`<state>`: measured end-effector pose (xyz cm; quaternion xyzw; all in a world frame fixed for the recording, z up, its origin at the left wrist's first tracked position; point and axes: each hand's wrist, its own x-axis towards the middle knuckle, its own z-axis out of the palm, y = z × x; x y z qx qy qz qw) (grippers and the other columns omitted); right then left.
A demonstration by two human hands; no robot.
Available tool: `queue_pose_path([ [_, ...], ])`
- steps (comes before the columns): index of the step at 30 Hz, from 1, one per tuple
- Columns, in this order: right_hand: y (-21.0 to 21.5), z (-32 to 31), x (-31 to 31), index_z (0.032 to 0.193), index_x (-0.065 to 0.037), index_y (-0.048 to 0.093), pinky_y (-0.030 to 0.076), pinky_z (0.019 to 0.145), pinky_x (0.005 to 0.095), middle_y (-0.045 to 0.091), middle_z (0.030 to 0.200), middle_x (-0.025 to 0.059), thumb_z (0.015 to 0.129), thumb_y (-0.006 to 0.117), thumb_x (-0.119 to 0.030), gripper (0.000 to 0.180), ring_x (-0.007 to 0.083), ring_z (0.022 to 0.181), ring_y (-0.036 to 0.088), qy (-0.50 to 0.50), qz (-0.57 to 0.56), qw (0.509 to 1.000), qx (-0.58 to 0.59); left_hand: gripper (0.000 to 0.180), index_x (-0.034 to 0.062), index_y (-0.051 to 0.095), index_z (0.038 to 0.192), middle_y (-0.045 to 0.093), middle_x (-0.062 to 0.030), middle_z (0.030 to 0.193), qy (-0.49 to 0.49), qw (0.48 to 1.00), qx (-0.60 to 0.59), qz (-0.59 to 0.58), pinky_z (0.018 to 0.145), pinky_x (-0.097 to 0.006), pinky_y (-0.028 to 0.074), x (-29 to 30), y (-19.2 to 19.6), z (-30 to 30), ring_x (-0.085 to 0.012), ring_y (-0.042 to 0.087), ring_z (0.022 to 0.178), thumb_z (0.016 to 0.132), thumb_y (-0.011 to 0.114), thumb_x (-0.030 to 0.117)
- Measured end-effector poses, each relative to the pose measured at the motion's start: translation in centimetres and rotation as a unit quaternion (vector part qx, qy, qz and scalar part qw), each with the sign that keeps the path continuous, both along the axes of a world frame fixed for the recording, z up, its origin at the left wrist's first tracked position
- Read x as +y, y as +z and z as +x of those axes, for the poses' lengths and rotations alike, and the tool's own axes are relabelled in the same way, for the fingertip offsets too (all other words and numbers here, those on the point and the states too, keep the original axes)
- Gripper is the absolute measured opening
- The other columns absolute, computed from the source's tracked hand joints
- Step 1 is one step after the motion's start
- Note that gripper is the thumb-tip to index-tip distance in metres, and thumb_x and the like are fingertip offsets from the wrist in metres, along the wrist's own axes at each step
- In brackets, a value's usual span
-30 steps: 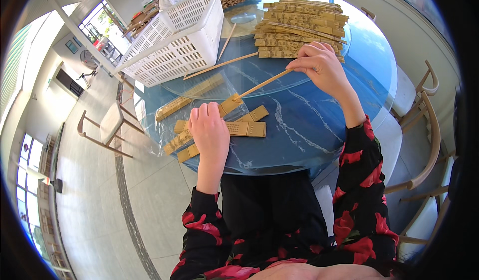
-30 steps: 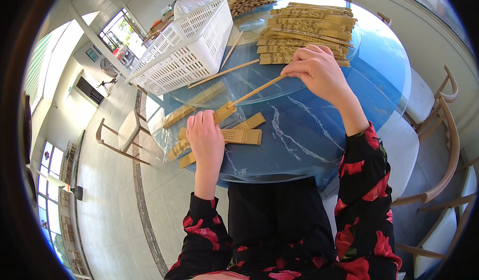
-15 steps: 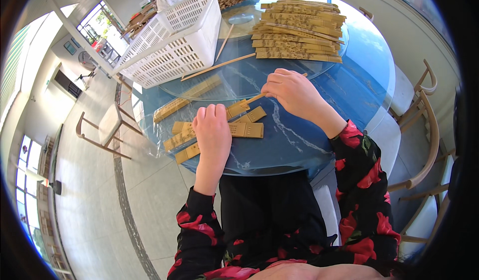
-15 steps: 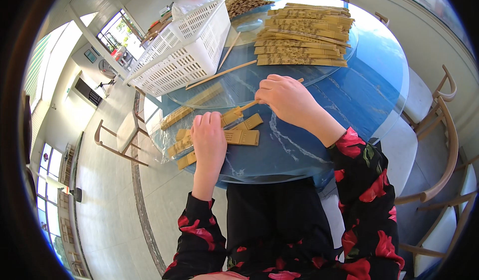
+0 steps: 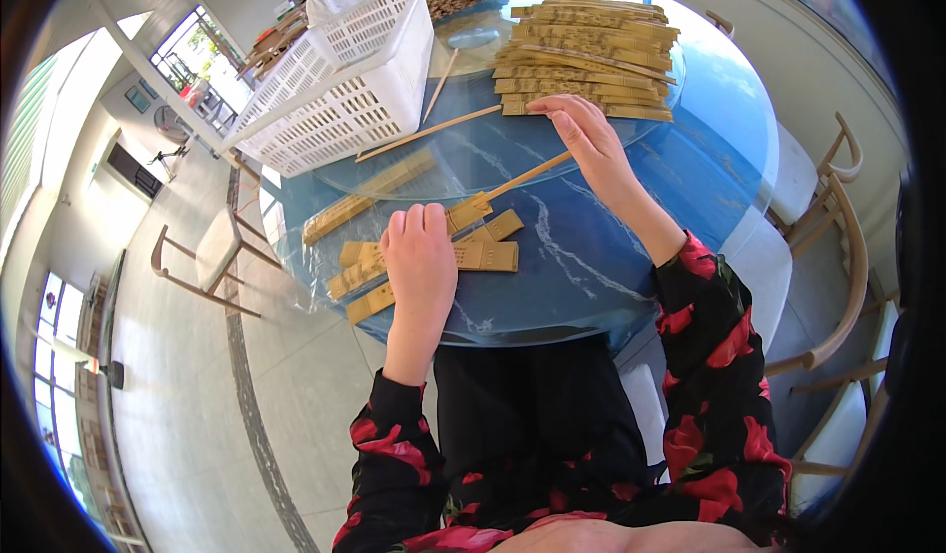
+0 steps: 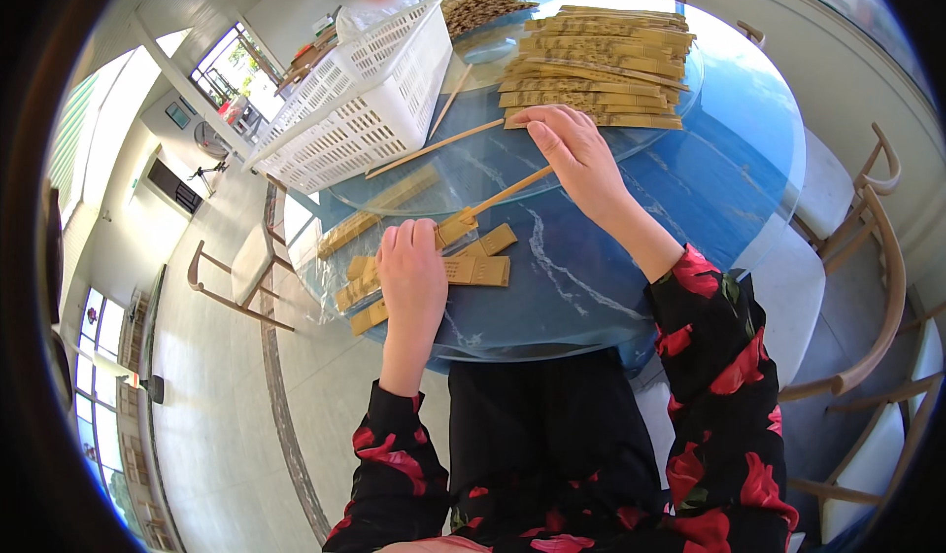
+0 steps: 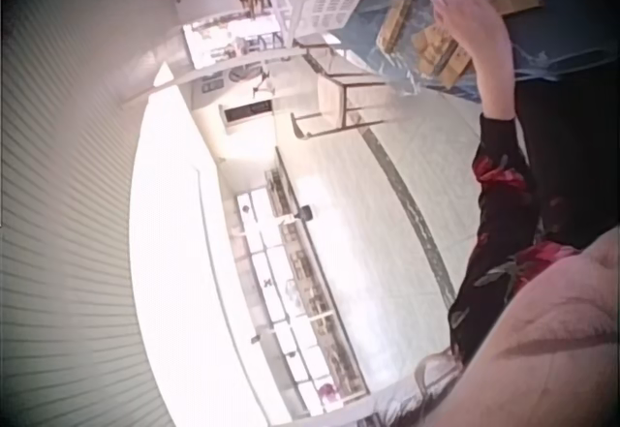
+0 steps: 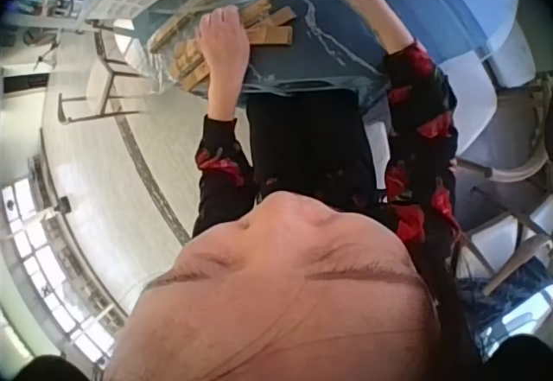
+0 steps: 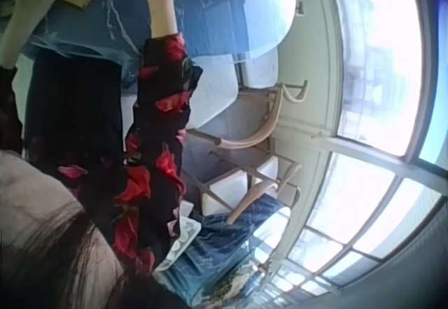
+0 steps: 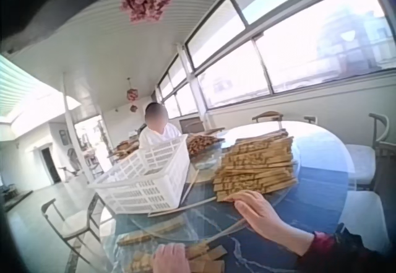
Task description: The person inserts thin wooden sticks into pre-cut slots on rectangular bamboo strips, then places the assembled pieces into a white basket. The person repeats this process for multiple bamboo strips.
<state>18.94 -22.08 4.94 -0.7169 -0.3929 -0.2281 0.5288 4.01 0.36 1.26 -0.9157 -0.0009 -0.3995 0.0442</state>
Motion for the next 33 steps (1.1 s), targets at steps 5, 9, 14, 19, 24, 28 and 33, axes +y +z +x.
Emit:
queue_pose_path([
  [5, -1.8, -1.1, 2.0, 0.140, -0.009, 0.060, 0.042, 0.107, 0.0368, 0.062, 0.133, 0.0088, 0.110, 0.040, -0.055, 0.058, 0.0206, 0.128, 0.054, 0.206, 0.065, 0.947, 0.237, 0.015, 0.0098, 0.056, 0.095, 0.056, -0.0049, 0.090, -0.018, 0.999, 0.026, -0.005, 0.080, -0.041, 0.048, -0.3, -0.1, -0.1, -0.0264, 0.056, 0.091, 0.084, 0.065, 0.006],
  [9, -2.6, -2.1, 3.5, 0.142, -0.007, 0.057, 0.036, 0.112, 0.0408, 0.060, 0.133, 0.0129, 0.110, 0.036, -0.056, 0.062, 0.0266, 0.131, 0.049, 0.204, -0.005, 0.962, 0.183, 0.018, 0.0085, 0.057, 0.098, 0.058, -0.0059, 0.092, -0.056, 0.997, 0.049, -0.019, 0.081, -0.043, 0.048, -0.7, 0.0, -0.1, -0.0285, 0.057, 0.092, 0.083, 0.066, 0.005],
  [14, -2.8, -5.6, 6.3, 0.145, -0.008, 0.053, 0.030, 0.118, 0.0434, 0.058, 0.134, 0.0149, 0.110, 0.037, -0.050, 0.057, 0.0319, 0.135, 0.045, 0.232, -0.089, 0.957, 0.148, 0.024, 0.0053, 0.059, 0.104, 0.060, -0.0085, 0.094, -0.102, 0.993, 0.065, -0.006, 0.078, -0.045, 0.048, -1.4, 0.0, 0.3, -0.0318, 0.058, 0.093, 0.081, 0.066, 0.003],
  [19, -2.0, -5.3, 6.8, 0.138, -0.007, 0.060, 0.042, 0.107, 0.0360, 0.061, 0.121, 0.0075, 0.111, 0.043, -0.044, 0.048, 0.0193, 0.123, 0.053, 0.292, 0.038, 0.910, 0.293, 0.026, 0.0058, 0.059, 0.103, 0.060, -0.0088, 0.095, -0.086, 0.995, 0.046, -0.025, 0.079, -0.045, 0.048, -1.6, 0.8, -0.1, -0.0319, 0.057, 0.092, 0.078, 0.066, 0.001],
  [24, -0.6, -3.0, 2.9, 0.135, -0.010, 0.065, 0.042, 0.081, 0.0235, 0.058, 0.094, -0.0027, 0.111, 0.049, -0.035, 0.038, 0.0075, 0.091, 0.052, 0.347, -0.061, 0.841, 0.410, 0.022, 0.0081, 0.057, 0.098, 0.056, -0.0074, 0.092, -0.052, 0.999, 0.000, -0.016, 0.080, -0.042, 0.047, -1.0, 0.6, -0.3, -0.0288, 0.056, 0.091, 0.078, 0.065, 0.002],
  [28, -0.6, -3.4, 3.0, 0.139, -0.007, 0.061, 0.048, 0.081, 0.0240, 0.062, 0.097, -0.0007, 0.111, 0.052, -0.024, 0.034, 0.0076, 0.092, 0.060, 0.417, -0.064, 0.786, 0.453, 0.025, 0.0053, 0.058, 0.101, 0.058, -0.0104, 0.095, -0.063, 0.997, 0.026, -0.035, 0.081, -0.045, 0.048, -1.1, 0.6, -0.3, -0.0327, 0.057, 0.094, 0.077, 0.065, 0.001],
  [33, -0.9, -3.7, 3.2, 0.139, -0.004, 0.059, 0.054, 0.088, 0.0261, 0.067, 0.105, 0.0028, 0.109, 0.055, -0.018, 0.033, 0.0095, 0.097, 0.065, 0.450, -0.048, 0.744, 0.492, 0.022, 0.0049, 0.057, 0.099, 0.058, -0.0098, 0.096, -0.080, 0.995, 0.038, -0.039, 0.082, -0.043, 0.048, -0.8, 0.4, -0.4, -0.0316, 0.058, 0.094, 0.079, 0.065, 0.003],
])
